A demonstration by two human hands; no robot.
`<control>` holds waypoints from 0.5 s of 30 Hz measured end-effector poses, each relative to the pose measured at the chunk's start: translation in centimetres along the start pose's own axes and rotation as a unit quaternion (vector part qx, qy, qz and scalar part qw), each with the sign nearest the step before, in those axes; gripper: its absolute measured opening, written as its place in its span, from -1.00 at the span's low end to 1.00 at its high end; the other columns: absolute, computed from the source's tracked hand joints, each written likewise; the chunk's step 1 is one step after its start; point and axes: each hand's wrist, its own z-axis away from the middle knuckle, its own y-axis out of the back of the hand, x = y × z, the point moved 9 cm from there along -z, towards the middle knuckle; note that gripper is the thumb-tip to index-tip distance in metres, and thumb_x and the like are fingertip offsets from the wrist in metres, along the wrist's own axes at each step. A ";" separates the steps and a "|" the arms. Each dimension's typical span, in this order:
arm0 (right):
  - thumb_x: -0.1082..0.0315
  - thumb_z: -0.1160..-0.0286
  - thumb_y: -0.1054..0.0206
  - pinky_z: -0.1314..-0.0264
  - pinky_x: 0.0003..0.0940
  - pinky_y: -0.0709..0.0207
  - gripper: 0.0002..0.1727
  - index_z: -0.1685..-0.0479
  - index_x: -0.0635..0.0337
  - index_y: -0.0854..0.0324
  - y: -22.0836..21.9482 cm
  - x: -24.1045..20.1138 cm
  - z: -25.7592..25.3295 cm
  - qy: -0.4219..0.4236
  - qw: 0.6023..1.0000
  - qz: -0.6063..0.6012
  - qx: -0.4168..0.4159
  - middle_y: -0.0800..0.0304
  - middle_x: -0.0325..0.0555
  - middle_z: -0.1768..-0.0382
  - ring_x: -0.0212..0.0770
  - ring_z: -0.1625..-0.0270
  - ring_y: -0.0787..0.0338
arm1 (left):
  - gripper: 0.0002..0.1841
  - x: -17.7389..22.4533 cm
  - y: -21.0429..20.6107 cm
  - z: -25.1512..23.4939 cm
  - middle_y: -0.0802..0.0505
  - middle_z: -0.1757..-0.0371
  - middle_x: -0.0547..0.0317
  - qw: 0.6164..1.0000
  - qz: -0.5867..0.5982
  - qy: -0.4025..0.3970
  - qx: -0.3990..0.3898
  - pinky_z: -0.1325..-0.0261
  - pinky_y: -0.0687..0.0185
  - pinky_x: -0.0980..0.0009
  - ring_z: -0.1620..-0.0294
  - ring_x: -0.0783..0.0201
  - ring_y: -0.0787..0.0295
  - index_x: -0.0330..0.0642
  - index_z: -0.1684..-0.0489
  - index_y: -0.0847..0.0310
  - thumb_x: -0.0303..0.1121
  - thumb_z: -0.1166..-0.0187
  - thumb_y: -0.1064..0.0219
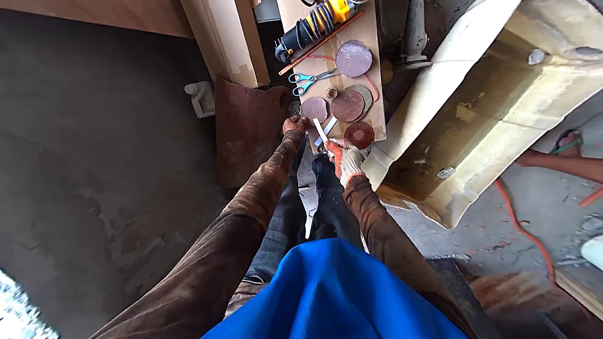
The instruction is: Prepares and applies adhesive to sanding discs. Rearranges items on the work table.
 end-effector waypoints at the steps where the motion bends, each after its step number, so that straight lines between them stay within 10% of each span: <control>1: -0.01 -0.57 -0.42 0.25 -0.18 -0.63 -0.63 -0.19 -0.01 -0.74 -0.4 -0.2 -1.4 0.004 1.000 -0.012 0.014 -0.80 -0.11 0.20 -0.22 0.32 -0.70 | -0.74 0.0 -0.1 0.1 -0.94 0.14 -0.02 1.000 -0.009 -0.008 -0.005 -0.16 -0.80 0.10 0.13 0.14 -0.92 -0.25 0.06 -0.81 -0.23 -0.71 -0.32; 8: -0.04 -0.52 -0.45 -0.23 0.10 -0.67 -0.54 -0.18 0.12 -0.75 -1.4 -3.9 -6.8 0.050 0.990 0.120 0.056 -0.86 0.04 -0.04 -0.02 -0.08 -0.83 | -0.58 1.2 -0.2 0.2 -0.91 -0.02 -0.07 0.977 -0.192 -0.034 -0.089 -0.34 -0.62 -0.13 -0.12 -0.01 -0.86 -0.17 -0.01 -0.80 -0.01 -0.77 -0.17; 15: -0.05 -0.65 -0.33 -0.15 0.08 -0.76 -0.52 -0.42 -0.02 -0.64 2.4 -3.0 -1.2 0.057 0.990 0.119 0.052 -0.83 -0.03 -0.22 -0.05 -0.13 -0.86 | -0.64 -2.7 0.1 2.1 -0.88 -0.12 -0.12 0.963 -0.247 0.006 -0.111 -0.40 -0.57 -0.19 -0.24 -0.08 -0.80 -0.12 -0.11 -0.80 -0.06 -0.68 -0.27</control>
